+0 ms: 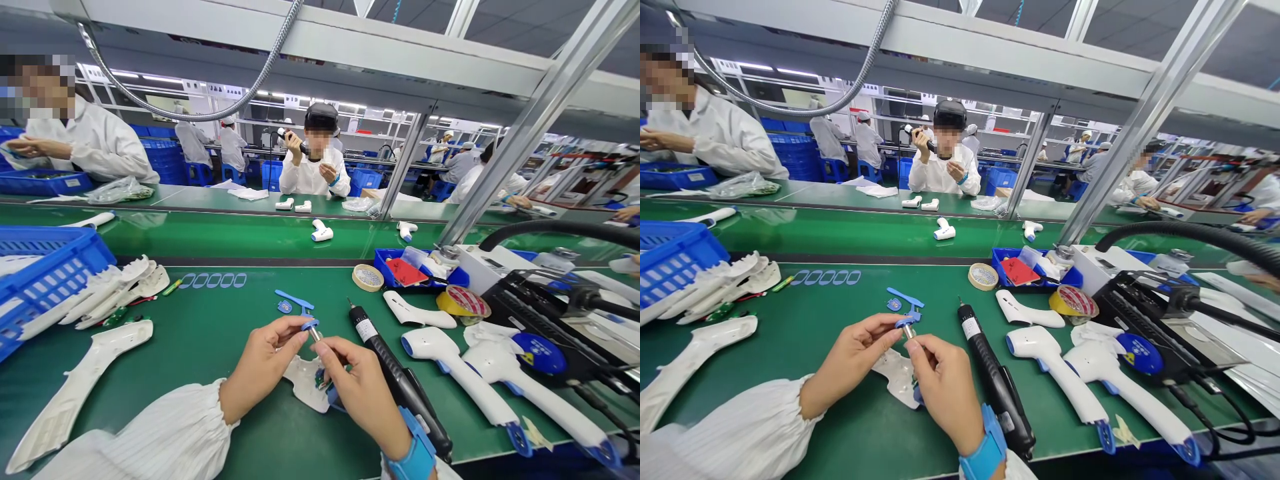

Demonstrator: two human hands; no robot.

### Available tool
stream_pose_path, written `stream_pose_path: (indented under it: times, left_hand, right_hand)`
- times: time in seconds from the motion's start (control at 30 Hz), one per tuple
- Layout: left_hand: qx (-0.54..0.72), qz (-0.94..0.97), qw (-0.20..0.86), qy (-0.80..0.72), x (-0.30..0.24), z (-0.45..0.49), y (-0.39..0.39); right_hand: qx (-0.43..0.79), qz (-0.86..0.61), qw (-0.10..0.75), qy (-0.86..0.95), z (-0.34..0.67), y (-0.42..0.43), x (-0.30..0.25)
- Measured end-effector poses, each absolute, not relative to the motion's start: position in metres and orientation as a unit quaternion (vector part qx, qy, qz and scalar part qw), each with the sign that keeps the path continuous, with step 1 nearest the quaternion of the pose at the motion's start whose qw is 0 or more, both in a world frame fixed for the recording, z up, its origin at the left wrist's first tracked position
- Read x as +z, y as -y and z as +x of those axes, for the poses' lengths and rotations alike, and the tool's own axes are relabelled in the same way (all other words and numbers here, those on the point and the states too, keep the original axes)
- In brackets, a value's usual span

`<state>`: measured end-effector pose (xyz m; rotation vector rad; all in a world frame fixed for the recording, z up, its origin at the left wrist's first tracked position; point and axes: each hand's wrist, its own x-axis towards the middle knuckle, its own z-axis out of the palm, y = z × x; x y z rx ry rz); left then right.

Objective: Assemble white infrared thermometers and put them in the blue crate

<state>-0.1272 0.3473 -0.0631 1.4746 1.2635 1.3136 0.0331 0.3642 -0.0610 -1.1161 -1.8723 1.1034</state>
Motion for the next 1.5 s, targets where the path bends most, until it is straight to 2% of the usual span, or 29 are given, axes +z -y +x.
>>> stream_pose_path:
  times: [0.2,0.63,0.87,1.1,1.23,1.37,1.5]
  left_hand:
    - [0.508,0.599,0.330,-0.524,-0.061,-0.126,-0.345]
    - [0.463,0.674,0.173,-0.548,-0.063,-0.127,-0.341]
    - [0.450,0.703,0.094,-0.543,-0.066,-0.129,-0.343]
    - [0.449,0.702,0.058,-0.550,-0.062,-0.132,-0.345]
    - [0.450,0.702,0.053,-0.550,-0.060,-0.133,-0.344]
    - [0.453,0.704,0.040,-0.546,-0.059,-0.134,-0.343]
    - [0.469,0.705,0.017,-0.532,-0.061,-0.134,-0.343]
  right_hand:
    - [0.369,-0.436,0.376,0.730,0.032,-0.364,-0.064]
    - [0.022,-0.433,0.419,0.798,0.024,-0.352,-0.064]
    - [-0.072,-0.432,0.419,0.795,0.019,-0.354,-0.067]
    - [-0.077,-0.432,0.396,0.806,0.017,-0.355,-0.064]
    - [-0.020,-0.431,0.401,0.808,0.018,-0.354,-0.062]
    - [0.064,-0.429,0.429,0.792,0.019,-0.354,-0.062]
    - [0.075,-0.423,0.463,0.775,0.017,-0.355,-0.062]
